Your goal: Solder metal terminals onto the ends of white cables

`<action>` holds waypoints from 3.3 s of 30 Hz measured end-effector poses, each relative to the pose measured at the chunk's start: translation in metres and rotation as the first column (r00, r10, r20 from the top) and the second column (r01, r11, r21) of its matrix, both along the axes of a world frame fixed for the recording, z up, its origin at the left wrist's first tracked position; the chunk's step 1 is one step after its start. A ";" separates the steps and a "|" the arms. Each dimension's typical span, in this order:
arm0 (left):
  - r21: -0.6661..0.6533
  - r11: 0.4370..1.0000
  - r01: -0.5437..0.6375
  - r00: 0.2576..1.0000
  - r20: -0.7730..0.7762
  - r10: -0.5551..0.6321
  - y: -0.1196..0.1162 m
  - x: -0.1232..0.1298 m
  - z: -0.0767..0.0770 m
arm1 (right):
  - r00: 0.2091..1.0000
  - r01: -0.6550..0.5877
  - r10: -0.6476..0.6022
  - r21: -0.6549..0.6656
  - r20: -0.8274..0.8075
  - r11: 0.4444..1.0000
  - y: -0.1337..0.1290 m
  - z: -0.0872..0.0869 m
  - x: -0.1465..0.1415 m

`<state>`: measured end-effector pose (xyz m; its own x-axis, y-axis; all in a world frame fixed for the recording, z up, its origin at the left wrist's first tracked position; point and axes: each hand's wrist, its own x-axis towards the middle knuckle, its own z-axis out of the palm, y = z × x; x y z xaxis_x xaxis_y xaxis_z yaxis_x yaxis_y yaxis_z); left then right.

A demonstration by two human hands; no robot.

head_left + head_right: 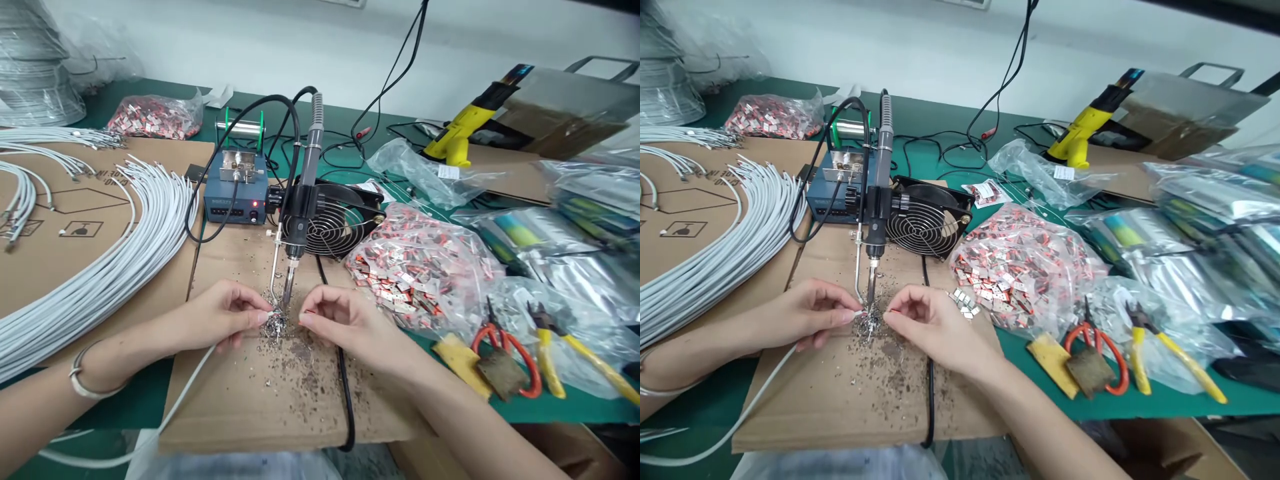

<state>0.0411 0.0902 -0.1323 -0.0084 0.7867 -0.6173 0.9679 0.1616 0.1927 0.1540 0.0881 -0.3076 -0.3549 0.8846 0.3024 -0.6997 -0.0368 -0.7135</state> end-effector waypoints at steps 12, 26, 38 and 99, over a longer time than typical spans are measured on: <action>0.011 0.999 -0.035 0.999 -0.009 0.035 -0.001 0.002 -0.002 | 0.940 -0.228 0.168 -0.180 -0.297 0.957 0.001 0.003 -0.021; 0.017 0.997 -0.077 0.997 -0.005 0.077 -0.001 0.012 0.002 | 0.939 -0.200 0.149 -0.139 -0.310 0.970 0.002 -0.001 -0.022; 0.011 0.995 -0.095 0.994 0.058 0.094 -0.004 0.006 0.002 | 0.946 -0.169 0.131 -0.104 -0.297 0.980 0.001 -0.002 -0.018; -0.027 0.981 -0.191 0.981 -0.027 0.190 -0.003 0.020 0.002 | 0.968 -0.119 0.086 -0.128 -0.235 0.985 0.001 -0.004 -0.017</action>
